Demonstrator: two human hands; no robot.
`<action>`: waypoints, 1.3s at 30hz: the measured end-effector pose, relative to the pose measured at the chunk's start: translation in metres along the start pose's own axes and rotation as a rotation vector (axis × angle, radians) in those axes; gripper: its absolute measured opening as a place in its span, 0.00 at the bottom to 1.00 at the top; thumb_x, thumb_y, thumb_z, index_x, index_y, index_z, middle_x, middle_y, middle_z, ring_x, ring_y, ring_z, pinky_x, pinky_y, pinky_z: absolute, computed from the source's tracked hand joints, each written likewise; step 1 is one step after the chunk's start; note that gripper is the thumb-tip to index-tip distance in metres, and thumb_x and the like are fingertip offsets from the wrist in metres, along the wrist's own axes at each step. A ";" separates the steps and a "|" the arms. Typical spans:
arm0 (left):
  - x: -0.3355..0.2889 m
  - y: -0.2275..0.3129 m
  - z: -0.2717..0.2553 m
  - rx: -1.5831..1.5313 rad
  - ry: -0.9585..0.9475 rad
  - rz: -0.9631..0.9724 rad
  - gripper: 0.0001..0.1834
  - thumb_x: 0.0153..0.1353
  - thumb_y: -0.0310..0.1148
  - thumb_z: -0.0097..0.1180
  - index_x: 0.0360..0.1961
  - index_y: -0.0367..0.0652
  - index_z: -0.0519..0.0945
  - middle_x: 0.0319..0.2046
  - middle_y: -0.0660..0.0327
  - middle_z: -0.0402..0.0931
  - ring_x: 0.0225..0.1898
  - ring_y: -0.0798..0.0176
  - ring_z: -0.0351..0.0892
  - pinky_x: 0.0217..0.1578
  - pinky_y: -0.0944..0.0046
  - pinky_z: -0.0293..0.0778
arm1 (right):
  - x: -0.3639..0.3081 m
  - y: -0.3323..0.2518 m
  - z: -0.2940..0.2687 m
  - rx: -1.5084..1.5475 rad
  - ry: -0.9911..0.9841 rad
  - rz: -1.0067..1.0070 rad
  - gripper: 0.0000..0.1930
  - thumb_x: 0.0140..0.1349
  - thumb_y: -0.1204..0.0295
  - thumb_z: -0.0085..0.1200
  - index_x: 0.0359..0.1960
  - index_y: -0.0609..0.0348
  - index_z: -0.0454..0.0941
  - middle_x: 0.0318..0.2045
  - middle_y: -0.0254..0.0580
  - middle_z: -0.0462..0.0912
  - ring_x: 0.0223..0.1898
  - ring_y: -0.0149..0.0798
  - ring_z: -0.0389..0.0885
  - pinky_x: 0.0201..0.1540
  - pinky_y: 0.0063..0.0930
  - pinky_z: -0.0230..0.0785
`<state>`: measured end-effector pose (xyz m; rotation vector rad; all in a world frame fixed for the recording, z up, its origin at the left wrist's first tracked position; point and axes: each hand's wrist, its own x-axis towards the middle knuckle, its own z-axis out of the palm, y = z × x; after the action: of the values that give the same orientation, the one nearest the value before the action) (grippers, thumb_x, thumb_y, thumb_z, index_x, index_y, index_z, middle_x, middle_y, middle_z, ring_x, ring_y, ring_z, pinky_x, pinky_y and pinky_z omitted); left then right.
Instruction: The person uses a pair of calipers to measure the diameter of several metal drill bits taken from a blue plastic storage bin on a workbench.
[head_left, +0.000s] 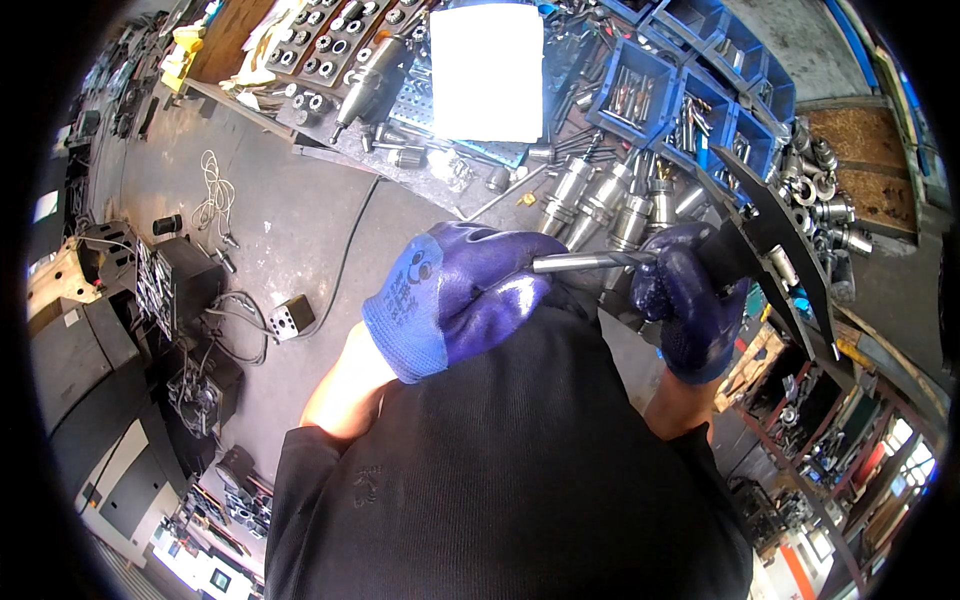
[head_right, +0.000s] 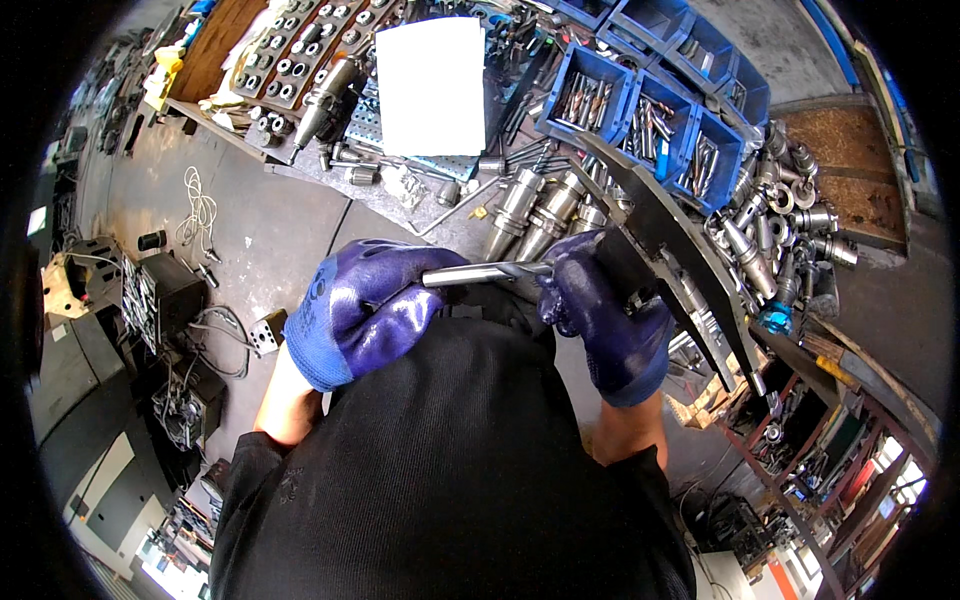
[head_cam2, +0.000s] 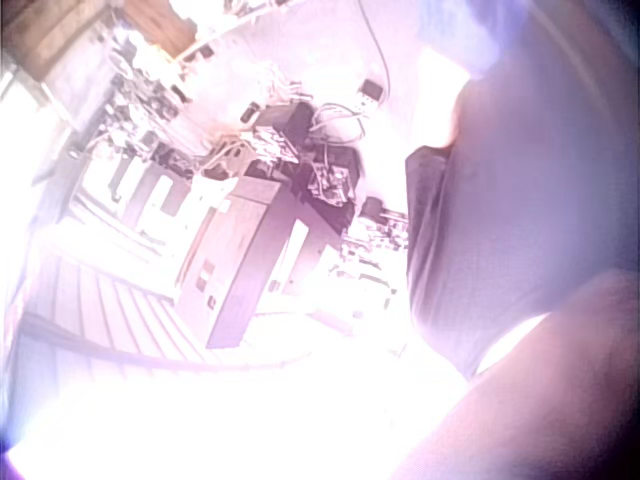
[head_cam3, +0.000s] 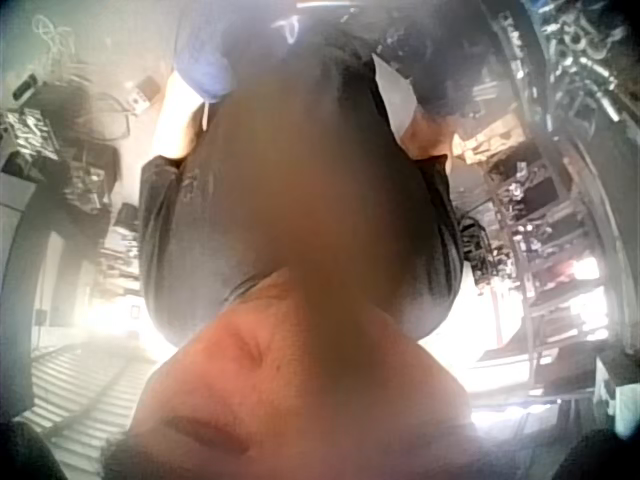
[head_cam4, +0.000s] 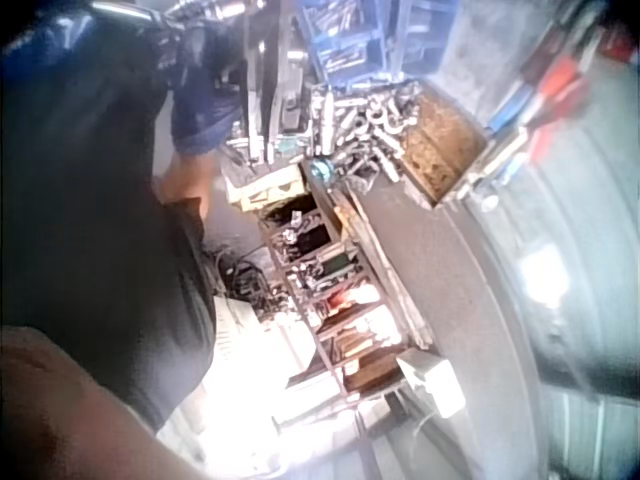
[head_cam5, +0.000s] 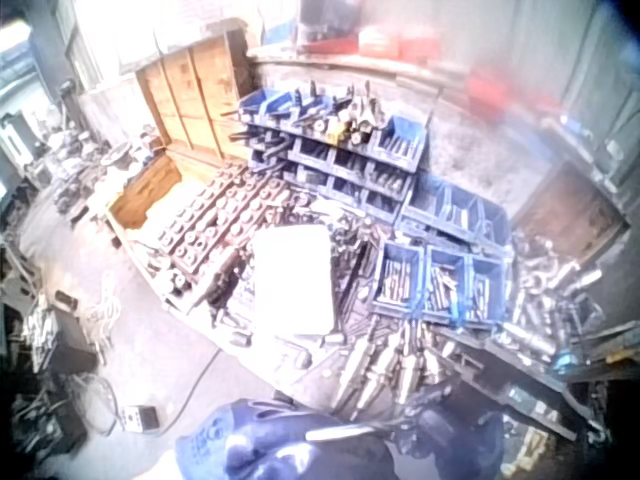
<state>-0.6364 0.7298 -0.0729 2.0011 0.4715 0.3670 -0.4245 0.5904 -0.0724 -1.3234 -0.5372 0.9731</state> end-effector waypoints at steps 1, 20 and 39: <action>0.000 0.001 0.001 0.004 -0.001 -0.003 0.18 0.62 0.33 0.56 0.51 0.35 0.84 0.41 0.46 0.86 0.42 0.44 0.85 0.47 0.52 0.77 | 0.000 0.001 -0.001 0.032 0.011 0.007 0.06 0.67 0.78 0.57 0.43 0.63 0.82 0.31 0.40 0.84 0.28 0.30 0.81 0.28 0.22 0.69; 0.071 -0.027 0.108 -0.666 -0.273 -0.489 0.15 0.76 0.35 0.49 0.43 0.34 0.83 0.26 0.63 0.81 0.28 0.73 0.78 0.32 0.70 0.73 | -0.011 0.029 -0.090 -0.036 0.281 0.308 0.12 0.73 0.69 0.53 0.41 0.67 0.84 0.23 0.36 0.81 0.19 0.25 0.74 0.20 0.21 0.61; 0.207 -0.099 0.184 -0.349 0.196 -0.359 0.18 0.67 0.27 0.59 0.57 0.36 0.79 0.41 0.59 0.86 0.40 0.72 0.81 0.45 0.68 0.78 | 0.032 0.037 -0.148 -0.043 0.325 0.376 0.11 0.73 0.71 0.51 0.39 0.65 0.84 0.23 0.35 0.81 0.18 0.24 0.71 0.22 0.20 0.58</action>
<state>-0.3892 0.7274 -0.2325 1.5145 0.8167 0.3908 -0.2991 0.5330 -0.1452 -1.6179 -0.0598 1.0238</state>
